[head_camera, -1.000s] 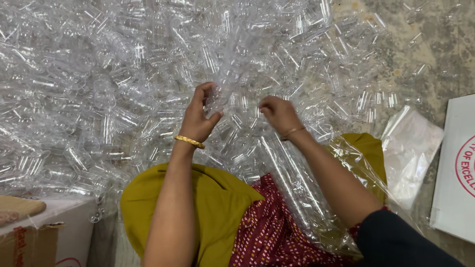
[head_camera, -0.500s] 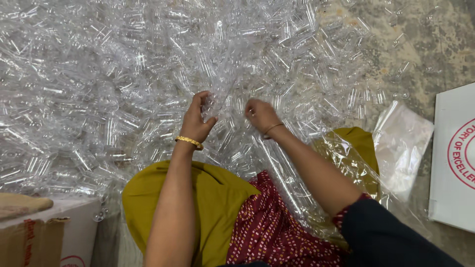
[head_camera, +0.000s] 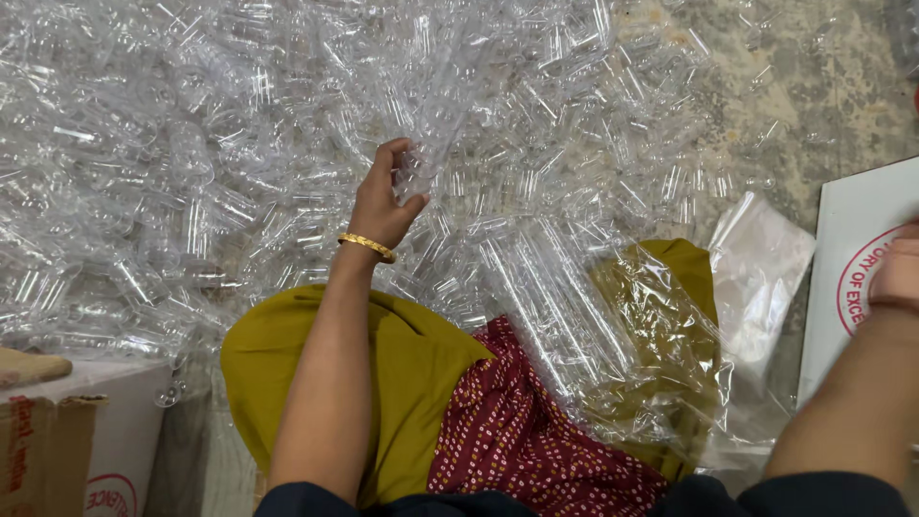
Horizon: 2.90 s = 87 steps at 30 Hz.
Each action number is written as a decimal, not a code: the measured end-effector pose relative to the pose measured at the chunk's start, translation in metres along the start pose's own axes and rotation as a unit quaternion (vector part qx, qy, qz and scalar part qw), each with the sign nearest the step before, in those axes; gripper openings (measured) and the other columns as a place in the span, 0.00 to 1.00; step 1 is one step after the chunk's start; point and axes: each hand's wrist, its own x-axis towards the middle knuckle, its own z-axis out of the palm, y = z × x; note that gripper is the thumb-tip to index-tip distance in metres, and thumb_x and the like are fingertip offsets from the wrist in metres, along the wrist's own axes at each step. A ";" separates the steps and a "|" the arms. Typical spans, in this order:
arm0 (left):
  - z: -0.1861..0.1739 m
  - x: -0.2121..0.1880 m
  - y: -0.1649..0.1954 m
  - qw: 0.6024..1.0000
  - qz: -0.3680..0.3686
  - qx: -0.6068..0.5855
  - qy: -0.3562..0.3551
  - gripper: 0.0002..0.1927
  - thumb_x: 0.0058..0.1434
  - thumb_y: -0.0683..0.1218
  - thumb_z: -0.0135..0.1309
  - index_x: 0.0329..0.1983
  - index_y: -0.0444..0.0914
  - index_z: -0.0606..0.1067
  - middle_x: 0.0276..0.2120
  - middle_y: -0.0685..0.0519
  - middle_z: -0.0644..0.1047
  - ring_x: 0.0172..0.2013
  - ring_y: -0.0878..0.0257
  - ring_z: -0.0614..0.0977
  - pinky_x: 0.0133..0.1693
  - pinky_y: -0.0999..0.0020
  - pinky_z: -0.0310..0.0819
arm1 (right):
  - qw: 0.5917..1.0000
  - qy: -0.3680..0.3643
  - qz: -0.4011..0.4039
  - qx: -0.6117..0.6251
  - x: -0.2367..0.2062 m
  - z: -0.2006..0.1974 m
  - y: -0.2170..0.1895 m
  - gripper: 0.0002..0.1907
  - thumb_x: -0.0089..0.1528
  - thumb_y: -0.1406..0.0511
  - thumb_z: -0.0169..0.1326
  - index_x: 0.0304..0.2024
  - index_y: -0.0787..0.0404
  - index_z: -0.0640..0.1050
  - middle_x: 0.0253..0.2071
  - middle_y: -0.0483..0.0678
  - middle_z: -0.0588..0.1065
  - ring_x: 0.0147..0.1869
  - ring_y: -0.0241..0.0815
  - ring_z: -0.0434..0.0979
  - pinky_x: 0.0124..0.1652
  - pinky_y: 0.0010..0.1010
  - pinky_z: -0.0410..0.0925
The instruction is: The person sits on the floor among large piles of clear plastic tubes and counts them into small groups. They place counted tubes into clear plastic bags, occasionally gathering tubes from the surrounding pile and setting filled bags aside near cardboard boxes.
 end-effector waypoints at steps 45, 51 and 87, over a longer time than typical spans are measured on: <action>0.008 0.003 0.015 0.935 -0.089 -0.322 -0.115 0.33 0.65 0.53 0.59 0.70 0.36 0.64 0.65 0.44 0.70 0.62 0.54 0.75 0.59 0.57 0.76 | 0.811 -0.463 0.223 -0.281 -0.215 0.159 0.210 0.29 0.59 0.60 0.63 0.61 0.60 0.73 0.37 0.42 0.76 0.42 0.33 0.79 0.43 0.26 0.77; -0.011 0.011 0.012 0.888 -0.114 -0.445 -0.003 0.26 0.69 0.55 0.52 0.68 0.42 0.68 0.57 0.51 0.72 0.56 0.59 0.76 0.55 0.61 0.76 | 0.776 -0.468 0.257 -0.336 -0.243 0.139 0.208 0.31 0.57 0.58 0.64 0.61 0.61 0.73 0.36 0.42 0.76 0.42 0.34 0.81 0.44 0.25 0.77; -0.008 0.008 0.015 0.883 -0.092 -0.457 -0.063 0.30 0.69 0.51 0.53 0.72 0.40 0.65 0.59 0.51 0.74 0.56 0.61 0.76 0.55 0.61 0.75 | 0.778 -0.439 0.339 -0.296 -0.250 0.146 0.199 0.32 0.54 0.72 0.64 0.60 0.64 0.68 0.48 0.46 0.78 0.50 0.34 0.82 0.54 0.27 0.76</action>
